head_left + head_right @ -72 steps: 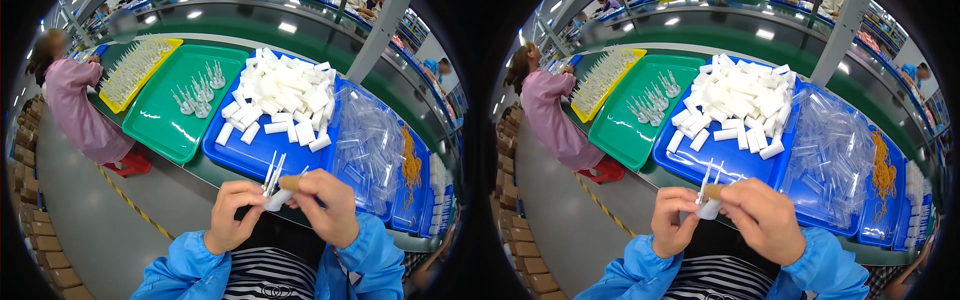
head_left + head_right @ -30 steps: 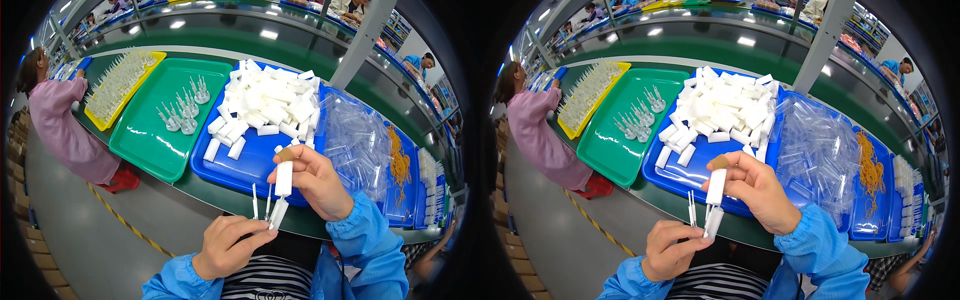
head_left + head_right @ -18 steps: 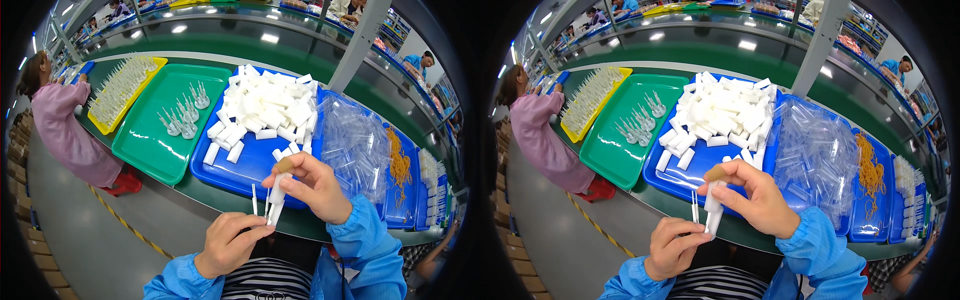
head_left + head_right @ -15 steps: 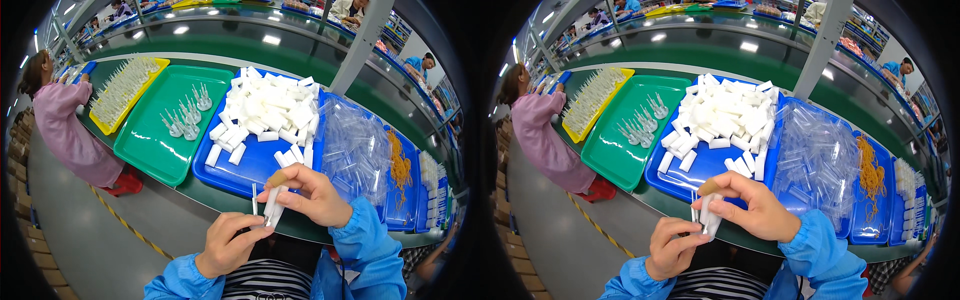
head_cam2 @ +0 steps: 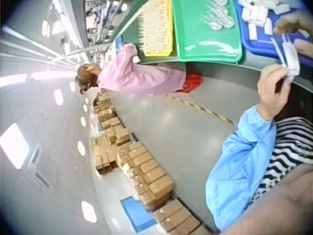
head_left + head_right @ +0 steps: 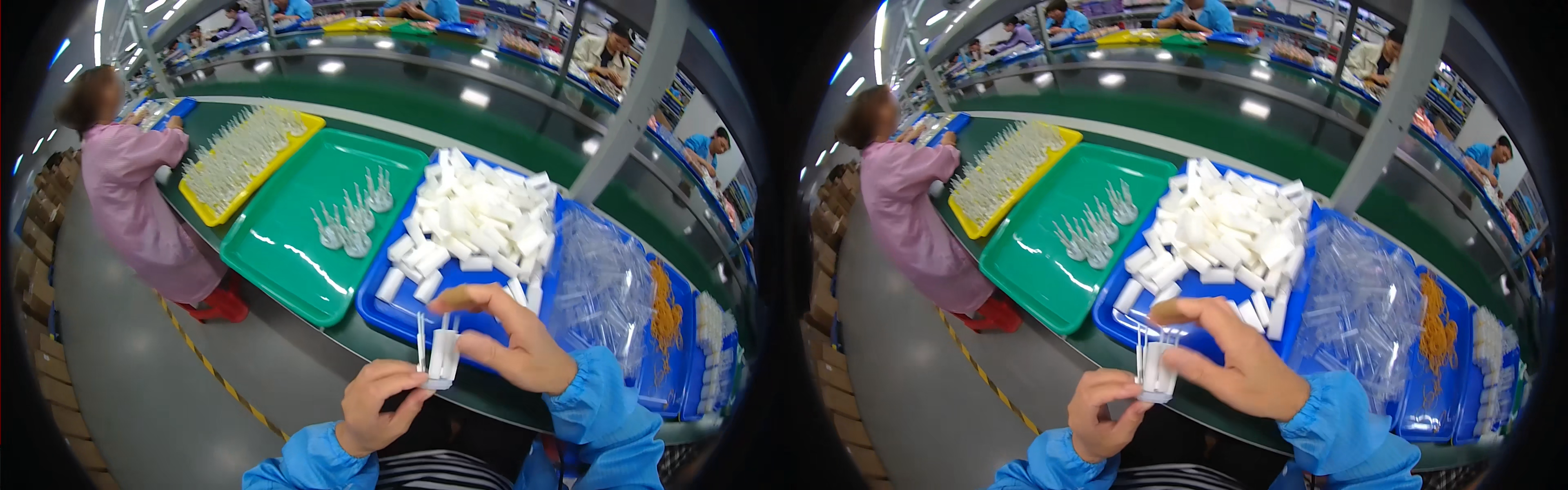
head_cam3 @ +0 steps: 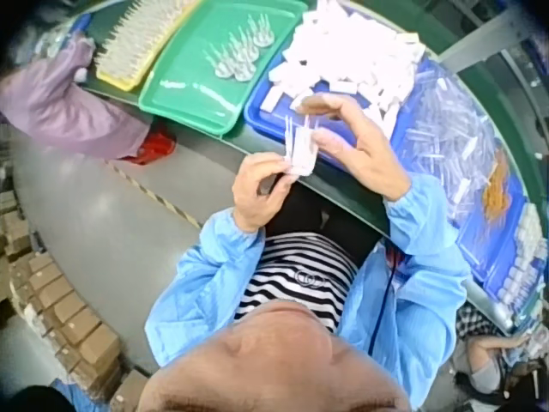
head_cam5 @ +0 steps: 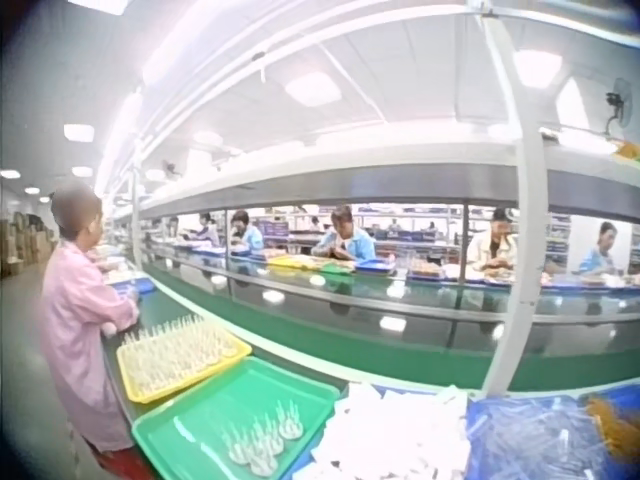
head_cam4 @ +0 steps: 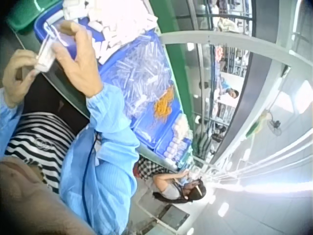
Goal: The person assembles small white plastic components by inserting cylindrical pieces into a central hub. They secure the assembled unit with a rubber band and place it into a clear plastic bag. The process is repeated continuously with components from trays on the assembly line.
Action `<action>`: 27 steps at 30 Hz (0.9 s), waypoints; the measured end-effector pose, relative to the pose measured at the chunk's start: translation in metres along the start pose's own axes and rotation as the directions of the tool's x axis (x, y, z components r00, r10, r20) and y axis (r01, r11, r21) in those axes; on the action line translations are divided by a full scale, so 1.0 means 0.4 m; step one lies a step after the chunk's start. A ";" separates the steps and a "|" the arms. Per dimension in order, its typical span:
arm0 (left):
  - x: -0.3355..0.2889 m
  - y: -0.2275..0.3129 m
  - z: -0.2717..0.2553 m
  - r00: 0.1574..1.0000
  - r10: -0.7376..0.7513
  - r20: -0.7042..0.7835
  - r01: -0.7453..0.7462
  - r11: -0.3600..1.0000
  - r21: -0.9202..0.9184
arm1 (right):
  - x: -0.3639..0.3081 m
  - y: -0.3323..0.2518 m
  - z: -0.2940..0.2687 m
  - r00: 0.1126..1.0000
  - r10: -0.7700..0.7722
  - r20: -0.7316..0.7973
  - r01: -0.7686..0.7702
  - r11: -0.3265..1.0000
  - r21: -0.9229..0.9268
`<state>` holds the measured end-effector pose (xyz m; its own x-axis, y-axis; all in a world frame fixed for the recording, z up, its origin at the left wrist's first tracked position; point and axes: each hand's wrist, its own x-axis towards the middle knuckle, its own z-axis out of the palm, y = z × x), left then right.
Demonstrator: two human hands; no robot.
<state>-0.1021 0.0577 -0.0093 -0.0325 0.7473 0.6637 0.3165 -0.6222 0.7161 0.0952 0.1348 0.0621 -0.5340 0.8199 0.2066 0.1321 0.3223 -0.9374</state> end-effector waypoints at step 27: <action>0.056 0.012 -0.027 0.946 0.294 0.137 -0.314 0.938 0.149 | 0.050 0.009 -0.036 0.999 -0.004 0.039 0.029 0.737 -0.675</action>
<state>-0.1114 0.0690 0.0116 0.1919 0.5555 0.8091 0.4487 -0.7828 0.4311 0.0970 0.1592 0.0667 -0.5665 0.7997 0.1989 0.6457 0.5807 -0.4959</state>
